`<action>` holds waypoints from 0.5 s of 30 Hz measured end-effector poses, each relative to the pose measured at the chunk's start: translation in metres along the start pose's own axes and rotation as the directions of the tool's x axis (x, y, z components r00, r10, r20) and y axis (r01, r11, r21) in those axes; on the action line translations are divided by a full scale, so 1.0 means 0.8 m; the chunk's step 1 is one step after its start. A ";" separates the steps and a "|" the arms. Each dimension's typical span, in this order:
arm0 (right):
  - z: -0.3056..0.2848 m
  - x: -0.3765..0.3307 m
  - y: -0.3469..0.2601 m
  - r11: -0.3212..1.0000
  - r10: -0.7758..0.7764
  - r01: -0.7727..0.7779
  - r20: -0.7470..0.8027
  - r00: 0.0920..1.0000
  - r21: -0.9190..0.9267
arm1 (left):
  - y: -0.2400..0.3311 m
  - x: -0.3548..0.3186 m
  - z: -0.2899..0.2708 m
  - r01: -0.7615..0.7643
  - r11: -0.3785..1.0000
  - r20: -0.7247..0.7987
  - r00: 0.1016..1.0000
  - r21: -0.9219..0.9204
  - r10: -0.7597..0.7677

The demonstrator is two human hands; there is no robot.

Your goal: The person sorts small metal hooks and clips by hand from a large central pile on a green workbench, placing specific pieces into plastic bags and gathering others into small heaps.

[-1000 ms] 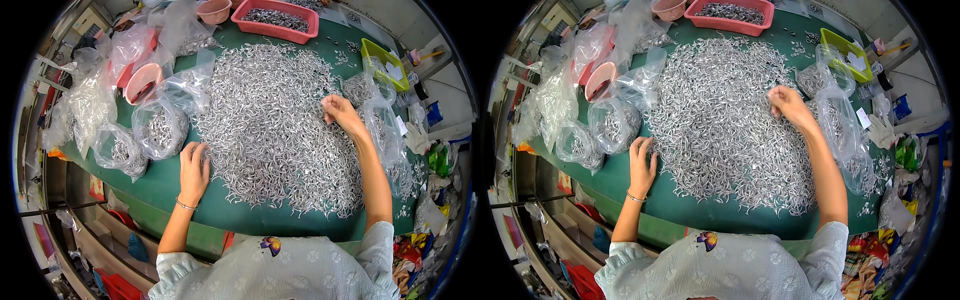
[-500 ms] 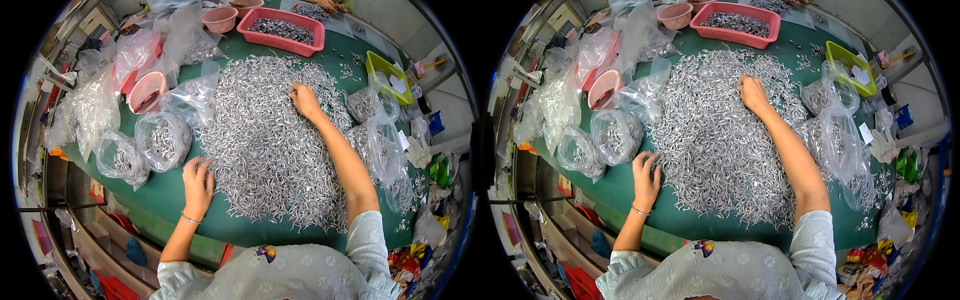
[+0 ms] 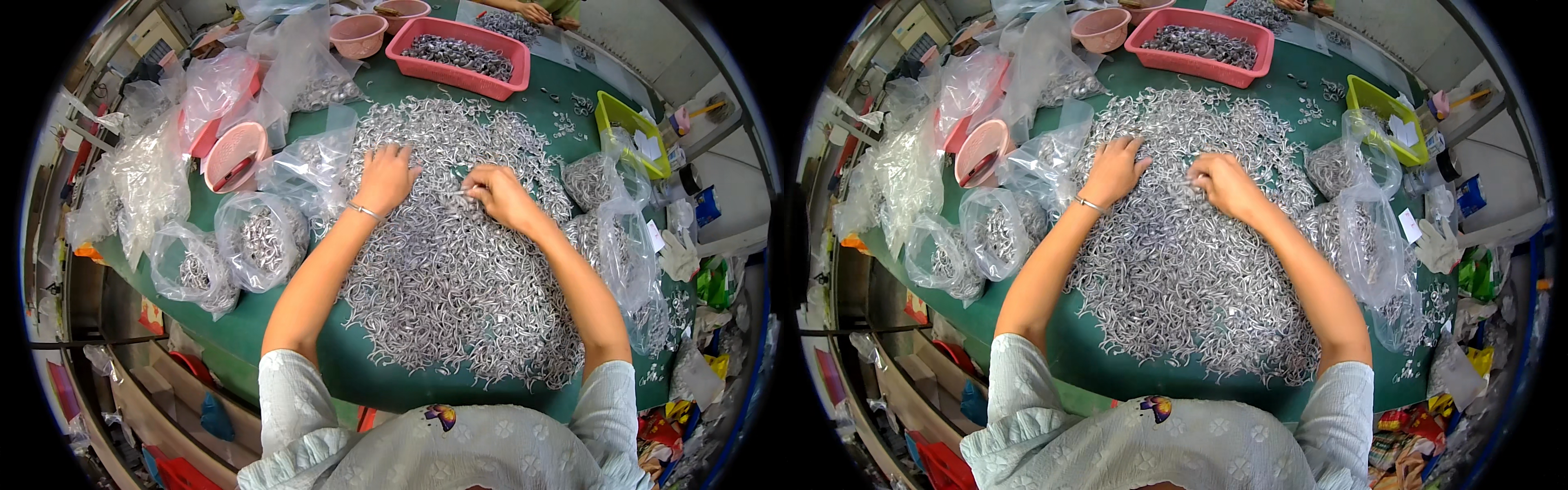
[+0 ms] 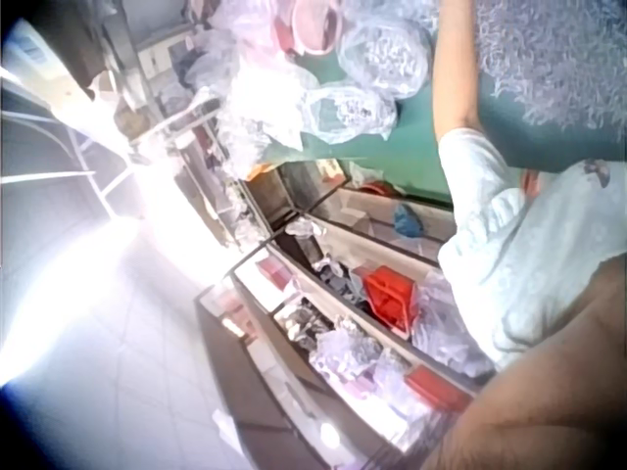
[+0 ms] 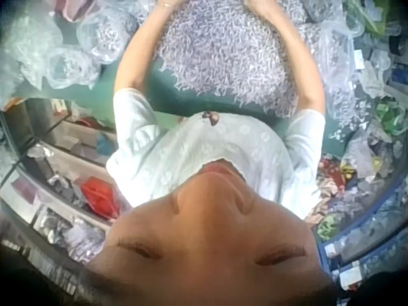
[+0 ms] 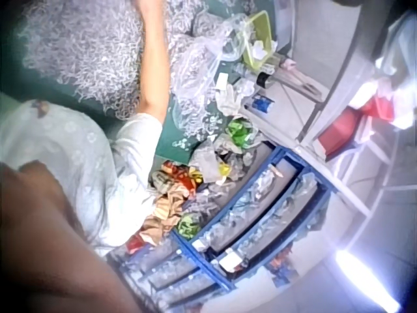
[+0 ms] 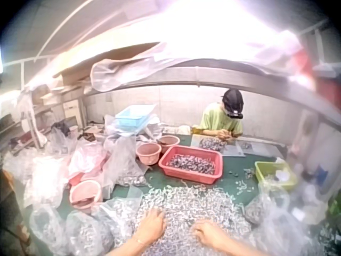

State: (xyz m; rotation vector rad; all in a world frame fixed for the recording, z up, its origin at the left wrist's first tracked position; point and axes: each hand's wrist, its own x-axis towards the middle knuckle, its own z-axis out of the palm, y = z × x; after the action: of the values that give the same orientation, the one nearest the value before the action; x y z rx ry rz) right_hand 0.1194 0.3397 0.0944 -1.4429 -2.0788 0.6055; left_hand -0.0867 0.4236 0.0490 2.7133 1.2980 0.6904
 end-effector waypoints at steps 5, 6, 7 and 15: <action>-0.018 -0.048 -0.012 0.998 0.058 -0.064 0.226 0.972 0.019 | -0.011 -0.013 0.006 -0.032 0.999 -0.006 0.999 -0.028 0.032; -0.027 -0.056 -0.006 0.993 0.094 -0.111 0.286 0.954 0.045 | -0.010 -0.013 0.003 -0.040 0.998 -0.021 0.999 -0.042 0.039; -0.036 -0.061 -0.002 0.985 0.125 -0.158 0.346 0.930 0.068 | -0.009 -0.015 0.000 -0.020 0.999 -0.005 1.000 -0.026 0.019; -0.029 -0.049 0.013 0.903 0.225 -0.278 0.191 0.956 0.327 | 0.002 -0.029 -0.015 0.030 1.000 -0.031 0.999 -0.004 -0.030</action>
State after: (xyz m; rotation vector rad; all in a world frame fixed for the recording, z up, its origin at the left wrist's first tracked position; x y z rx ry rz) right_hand 0.1532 0.3080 0.0987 -1.4974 -1.7797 1.1589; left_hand -0.1032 0.4032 0.0518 2.6847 1.3400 0.7343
